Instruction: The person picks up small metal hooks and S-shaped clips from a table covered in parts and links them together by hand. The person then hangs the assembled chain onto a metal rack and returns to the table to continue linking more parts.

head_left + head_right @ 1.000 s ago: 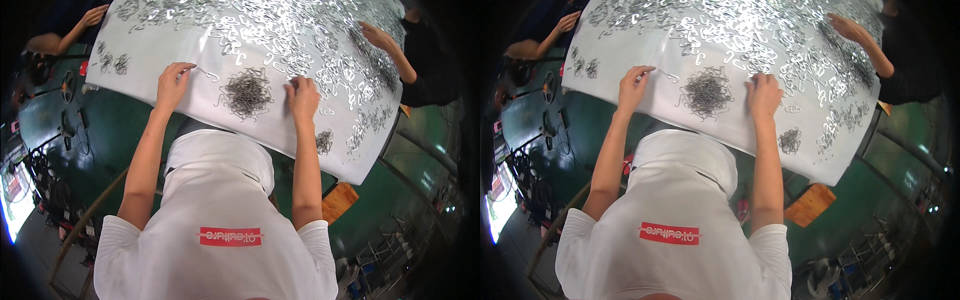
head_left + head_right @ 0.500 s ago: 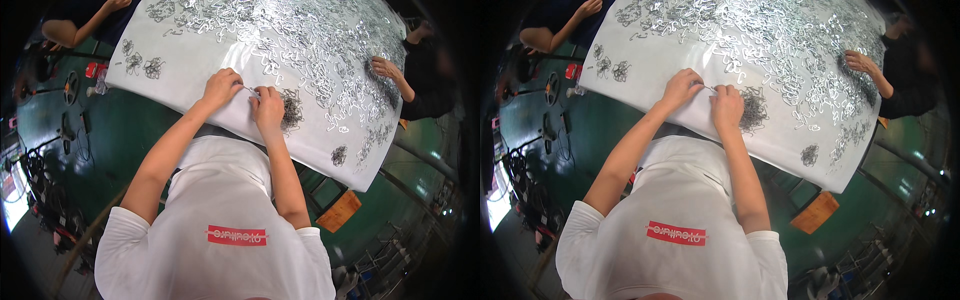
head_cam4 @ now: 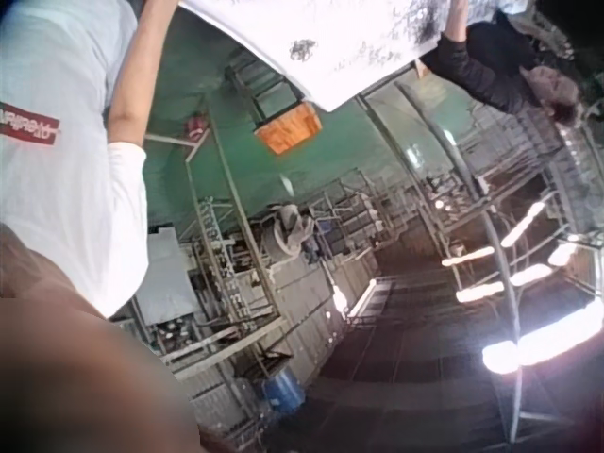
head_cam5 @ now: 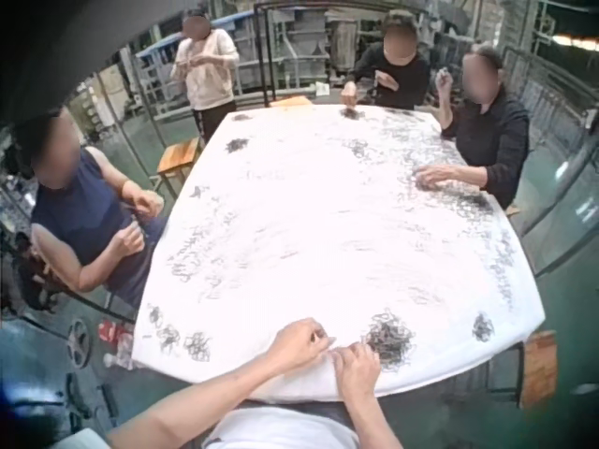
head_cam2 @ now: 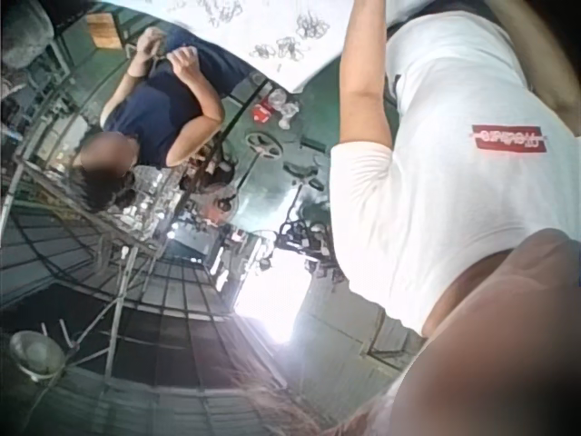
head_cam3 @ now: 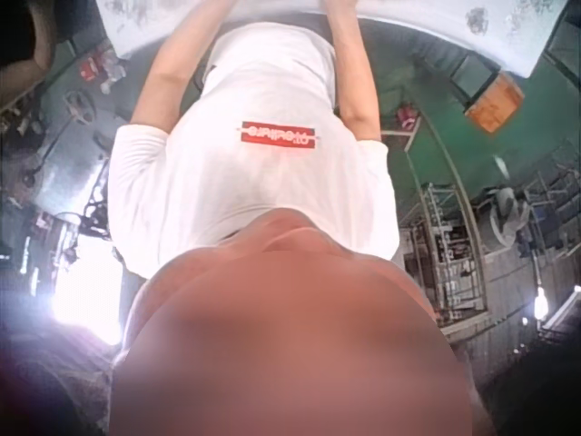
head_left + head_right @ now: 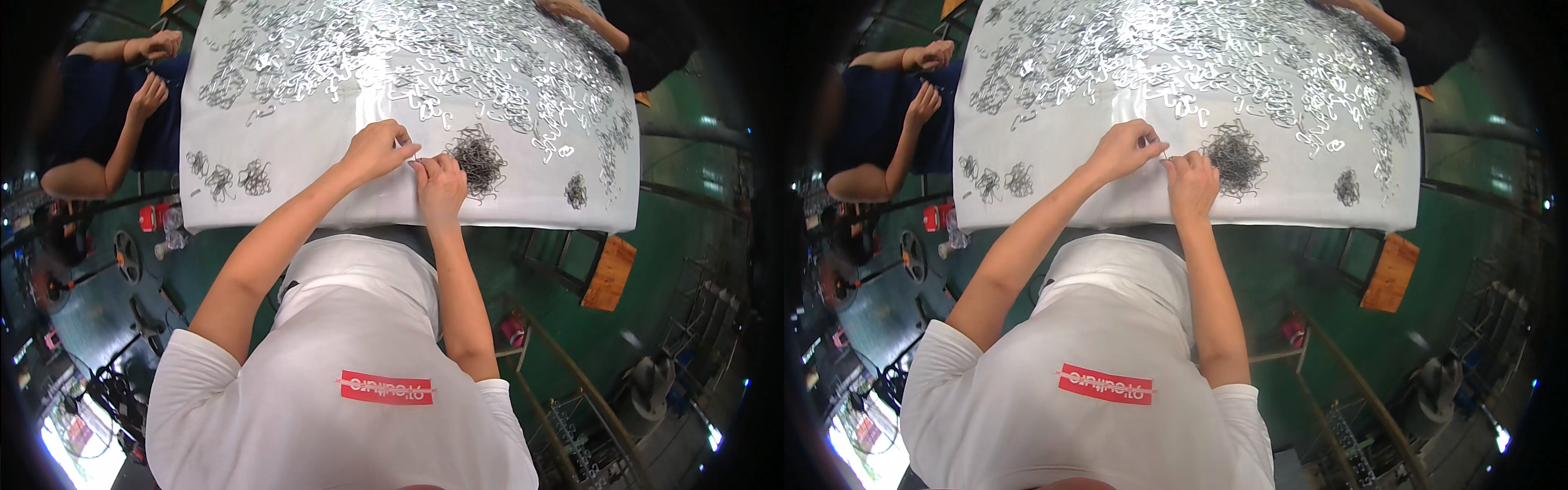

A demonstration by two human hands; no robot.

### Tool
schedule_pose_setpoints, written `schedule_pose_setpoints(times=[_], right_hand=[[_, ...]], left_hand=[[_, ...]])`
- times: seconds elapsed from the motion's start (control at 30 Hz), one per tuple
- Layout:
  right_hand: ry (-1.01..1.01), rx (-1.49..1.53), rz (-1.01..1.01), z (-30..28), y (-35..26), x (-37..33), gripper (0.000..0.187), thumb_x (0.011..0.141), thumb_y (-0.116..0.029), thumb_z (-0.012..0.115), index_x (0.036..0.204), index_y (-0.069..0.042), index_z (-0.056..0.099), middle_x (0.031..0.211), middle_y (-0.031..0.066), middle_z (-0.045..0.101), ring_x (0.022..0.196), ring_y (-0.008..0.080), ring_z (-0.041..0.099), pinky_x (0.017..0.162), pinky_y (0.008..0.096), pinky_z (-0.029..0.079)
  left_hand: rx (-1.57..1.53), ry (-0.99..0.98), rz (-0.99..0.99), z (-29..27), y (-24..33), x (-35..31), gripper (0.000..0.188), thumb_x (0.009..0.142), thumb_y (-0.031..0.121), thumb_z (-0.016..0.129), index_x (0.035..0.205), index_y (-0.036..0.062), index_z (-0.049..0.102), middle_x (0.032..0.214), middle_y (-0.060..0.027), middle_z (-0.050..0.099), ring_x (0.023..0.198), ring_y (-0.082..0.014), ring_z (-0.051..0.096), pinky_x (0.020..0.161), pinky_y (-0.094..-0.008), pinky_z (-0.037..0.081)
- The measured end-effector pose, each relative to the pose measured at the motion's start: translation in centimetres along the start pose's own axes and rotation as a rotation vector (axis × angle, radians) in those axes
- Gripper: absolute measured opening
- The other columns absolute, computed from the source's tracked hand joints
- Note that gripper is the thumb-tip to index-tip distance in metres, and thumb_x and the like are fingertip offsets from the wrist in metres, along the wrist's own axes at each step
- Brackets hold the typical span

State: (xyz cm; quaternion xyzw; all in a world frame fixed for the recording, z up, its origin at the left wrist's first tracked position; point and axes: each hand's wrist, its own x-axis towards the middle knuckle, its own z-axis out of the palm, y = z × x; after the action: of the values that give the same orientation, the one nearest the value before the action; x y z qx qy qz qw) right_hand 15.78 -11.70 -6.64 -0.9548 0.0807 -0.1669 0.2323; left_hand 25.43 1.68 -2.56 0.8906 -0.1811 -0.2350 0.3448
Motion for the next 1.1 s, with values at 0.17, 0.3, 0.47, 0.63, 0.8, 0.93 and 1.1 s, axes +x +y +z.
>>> schedule_pose_setpoints(times=[0.17, 0.3, 0.47, 0.63, 0.8, 0.93, 1.1], right_hand=[[-0.179, 0.626, 0.439, -3.9, 2.4, 1.0, 0.012, 0.083, -0.018, 0.068, 0.084, -0.007, 0.072, 0.074, 0.0020, 0.059, 0.068, 0.0150, 0.054, 0.062, 0.0289, 0.039], [-0.420, 1.007, 0.661, -6.6, 4.9, 2.2, 0.020, 0.088, -0.019, 0.064, 0.084, 0.000, 0.070, 0.068, -0.0058, 0.048, 0.061, 0.0052, 0.039, 0.057, 0.0227, 0.031], [-0.492, 1.169, 0.626, -8.6, 7.2, 3.5, 0.019, 0.090, -0.015, 0.061, 0.082, 0.002, 0.068, 0.067, -0.0047, 0.045, 0.060, 0.0055, 0.036, 0.056, 0.0215, 0.028], [-0.569, 1.150, 0.609, -9.5, 8.8, 4.9, 0.020, 0.091, -0.014, 0.060, 0.080, 0.002, 0.066, 0.068, -0.0029, 0.046, 0.060, 0.0060, 0.036, 0.057, 0.0216, 0.028], [-0.683, 1.106, 0.513, -10.1, 10.3, 5.8, 0.015, 0.085, -0.012, 0.055, 0.076, -0.003, 0.064, 0.076, -0.0033, 0.056, 0.068, 0.0065, 0.045, 0.065, 0.0220, 0.035], [-0.736, 1.086, 0.585, -9.9, 10.7, 6.3, 0.018, 0.086, -0.015, 0.057, 0.076, -0.002, 0.066, 0.077, -0.0026, 0.056, 0.069, 0.0066, 0.046, 0.065, 0.0228, 0.035], [-0.717, 1.089, 0.554, -9.9, 10.5, 6.7, 0.021, 0.088, -0.018, 0.059, 0.078, -0.002, 0.067, 0.072, -0.0034, 0.054, 0.067, 0.0061, 0.045, 0.063, 0.0214, 0.034]], left_hand=[[0.129, 0.258, 0.399, 2.2, -0.2, 4.8, 0.020, 0.083, 0.023, 0.066, 0.098, 0.0109, 0.070, 0.101, -0.0028, 0.065, 0.096, -0.0214, 0.057, 0.081, -0.0344, 0.046], [0.373, 0.218, 0.656, 5.1, -0.7, 8.3, 0.028, 0.081, 0.021, 0.065, 0.108, 0.0162, 0.065, 0.108, 0.0057, 0.060, 0.108, -0.0186, 0.051, 0.088, -0.0380, 0.040], [0.545, 0.189, 0.813, 5.7, -1.1, 11.5, 0.032, 0.081, 0.013, 0.059, 0.113, 0.0171, 0.063, 0.108, 0.0024, 0.063, 0.103, -0.0189, 0.054, 0.084, -0.0338, 0.044], [0.153, 0.286, 0.651, 6.5, -0.1, 11.4, 0.038, 0.081, 0.012, 0.065, 0.118, 0.0119, 0.061, 0.108, -0.0050, 0.062, 0.102, -0.0225, 0.055, 0.085, -0.0326, 0.046], [0.192, 0.396, 0.693, 4.0, -1.3, 11.4, 0.040, 0.080, 0.017, 0.068, 0.119, 0.0119, 0.060, 0.111, -0.0050, 0.061, 0.105, -0.0254, 0.053, 0.090, -0.0348, 0.045], [0.341, 0.327, 0.745, 4.1, -1.6, 12.1, 0.036, 0.079, 0.015, 0.069, 0.114, 0.0107, 0.063, 0.111, -0.0053, 0.061, 0.105, -0.0260, 0.053, 0.089, -0.0352, 0.046], [0.454, 0.275, 0.775, 5.3, -1.5, 13.6, 0.027, 0.084, 0.021, 0.065, 0.108, 0.0088, 0.060, 0.101, -0.0038, 0.060, 0.101, -0.0223, 0.053, 0.084, -0.0342, 0.046]])
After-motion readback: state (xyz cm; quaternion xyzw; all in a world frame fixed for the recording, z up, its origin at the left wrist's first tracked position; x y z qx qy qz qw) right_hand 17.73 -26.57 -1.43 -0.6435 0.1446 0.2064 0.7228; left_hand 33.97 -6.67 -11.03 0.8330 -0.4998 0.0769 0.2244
